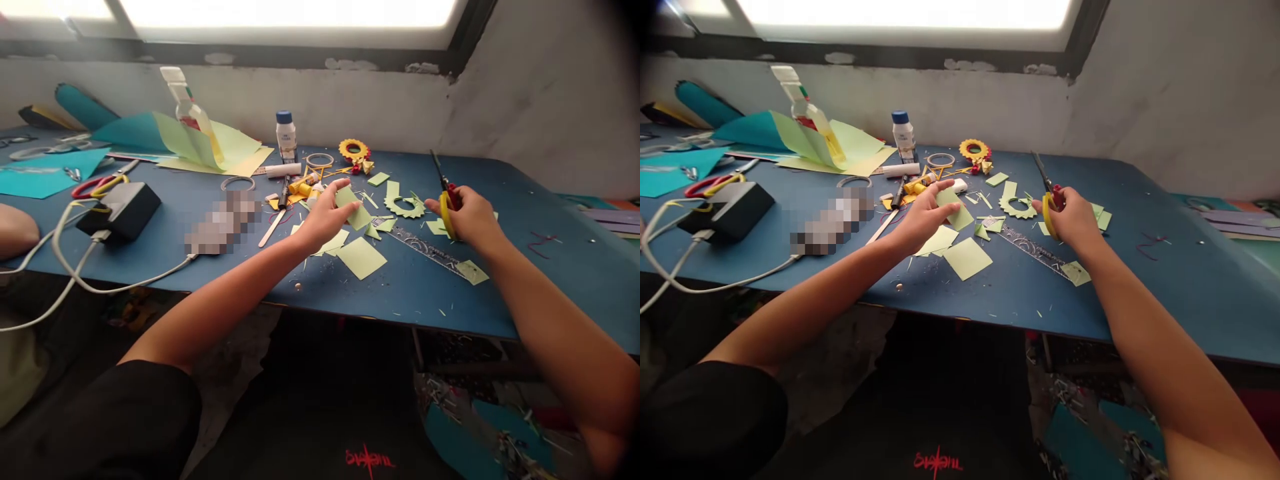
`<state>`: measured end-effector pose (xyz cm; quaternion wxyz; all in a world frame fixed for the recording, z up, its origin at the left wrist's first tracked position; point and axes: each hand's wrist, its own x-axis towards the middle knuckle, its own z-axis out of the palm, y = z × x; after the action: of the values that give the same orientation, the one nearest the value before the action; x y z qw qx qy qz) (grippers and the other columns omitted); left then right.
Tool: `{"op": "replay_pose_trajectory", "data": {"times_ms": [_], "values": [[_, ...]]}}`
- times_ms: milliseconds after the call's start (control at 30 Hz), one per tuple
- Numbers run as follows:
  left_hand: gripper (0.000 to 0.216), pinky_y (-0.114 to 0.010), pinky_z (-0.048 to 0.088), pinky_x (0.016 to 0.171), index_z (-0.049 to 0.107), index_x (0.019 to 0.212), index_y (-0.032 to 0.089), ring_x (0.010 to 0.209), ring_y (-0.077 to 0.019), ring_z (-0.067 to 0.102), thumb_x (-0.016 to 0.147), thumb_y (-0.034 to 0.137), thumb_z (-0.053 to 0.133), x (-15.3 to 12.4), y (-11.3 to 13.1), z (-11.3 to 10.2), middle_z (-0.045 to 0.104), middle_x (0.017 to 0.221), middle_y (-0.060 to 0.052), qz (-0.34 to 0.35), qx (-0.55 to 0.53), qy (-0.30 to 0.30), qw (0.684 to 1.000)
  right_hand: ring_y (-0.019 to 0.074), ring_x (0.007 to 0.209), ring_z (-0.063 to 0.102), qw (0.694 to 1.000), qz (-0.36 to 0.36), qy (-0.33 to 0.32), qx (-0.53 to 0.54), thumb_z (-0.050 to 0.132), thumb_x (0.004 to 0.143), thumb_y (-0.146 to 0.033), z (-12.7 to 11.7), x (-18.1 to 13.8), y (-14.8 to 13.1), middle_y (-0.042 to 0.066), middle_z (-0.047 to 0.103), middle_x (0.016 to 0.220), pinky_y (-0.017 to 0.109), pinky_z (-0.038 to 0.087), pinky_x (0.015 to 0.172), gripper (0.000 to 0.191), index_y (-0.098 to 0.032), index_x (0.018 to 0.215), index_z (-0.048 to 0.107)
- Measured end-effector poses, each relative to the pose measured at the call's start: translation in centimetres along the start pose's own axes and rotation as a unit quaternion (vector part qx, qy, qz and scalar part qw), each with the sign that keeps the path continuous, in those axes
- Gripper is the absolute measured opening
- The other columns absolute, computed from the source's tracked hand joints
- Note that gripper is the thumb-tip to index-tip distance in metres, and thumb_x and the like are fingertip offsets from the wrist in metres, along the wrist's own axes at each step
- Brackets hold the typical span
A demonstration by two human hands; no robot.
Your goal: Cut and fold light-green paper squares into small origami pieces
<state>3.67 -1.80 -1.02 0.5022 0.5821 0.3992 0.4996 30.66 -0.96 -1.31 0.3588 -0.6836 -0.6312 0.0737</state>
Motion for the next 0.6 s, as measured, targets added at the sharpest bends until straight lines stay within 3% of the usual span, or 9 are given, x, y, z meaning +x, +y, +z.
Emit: {"op": "replay_pose_trajectory", "data": {"times_ms": [233,333,467,533,600], "values": [[0.050,-0.032,0.050,0.071,0.059,0.115,0.013,0.078,-0.0180,0.059,0.068,0.022,0.074,-0.4,-0.6,-0.4,0.063,0.090,-0.008,0.026,0.017,-0.027,0.999,0.0209,0.060,0.052,0.977,0.028,-0.090,-0.189,0.061,0.074,-0.050,-0.6,1.1,2.2,0.008,0.058,0.072,0.031,0.033,0.051,0.035,-0.016,0.082,0.057],[0.029,-0.029,0.051,0.066,0.067,0.095,0.013,0.081,-0.0190,0.061,0.073,0.031,0.070,-0.4,0.0,-0.5,0.065,0.090,-0.009,0.000,0.013,-0.053,0.998,0.0228,0.063,0.055,0.967,0.033,-0.101,-0.234,0.059,0.076,-0.051,-1.2,1.3,3.0,0.009,0.060,0.070,0.031,0.033,0.051,0.036,-0.015,0.082,0.061],[0.030,-0.027,0.050,0.062,0.071,0.087,0.014,0.079,-0.0181,0.061,0.080,0.041,0.061,-0.1,1.2,-0.8,0.067,0.088,-0.009,-0.024,0.017,-0.083,0.996,0.0280,0.068,0.059,0.946,0.055,-0.140,-0.286,0.059,0.075,-0.050,-1.7,0.9,1.8,0.013,0.064,0.072,0.032,0.037,0.052,0.037,-0.013,0.081,0.065],[0.029,-0.026,0.050,0.061,0.070,0.091,0.014,0.077,-0.0172,0.061,0.078,0.039,0.064,0.1,1.6,-0.8,0.066,0.087,-0.009,-0.031,0.016,-0.089,0.995,0.0320,0.075,0.061,0.950,0.039,-0.084,-0.297,0.060,0.076,-0.048,-1.8,0.1,-0.3,0.017,0.066,0.080,0.035,0.040,0.055,0.037,-0.012,0.085,0.067],[0.031,-0.027,0.052,0.063,0.069,0.098,0.016,0.077,-0.0168,0.061,0.074,0.035,0.069,0.3,1.7,-0.7,0.066,0.090,-0.008,-0.031,0.011,-0.090,0.995,0.0317,0.086,0.061,0.978,-0.049,-0.001,-0.201,0.056,0.081,-0.044,-1.8,-1.0,-3.1,0.017,0.066,0.095,0.039,0.044,0.064,0.036,-0.014,0.100,0.065]]}}
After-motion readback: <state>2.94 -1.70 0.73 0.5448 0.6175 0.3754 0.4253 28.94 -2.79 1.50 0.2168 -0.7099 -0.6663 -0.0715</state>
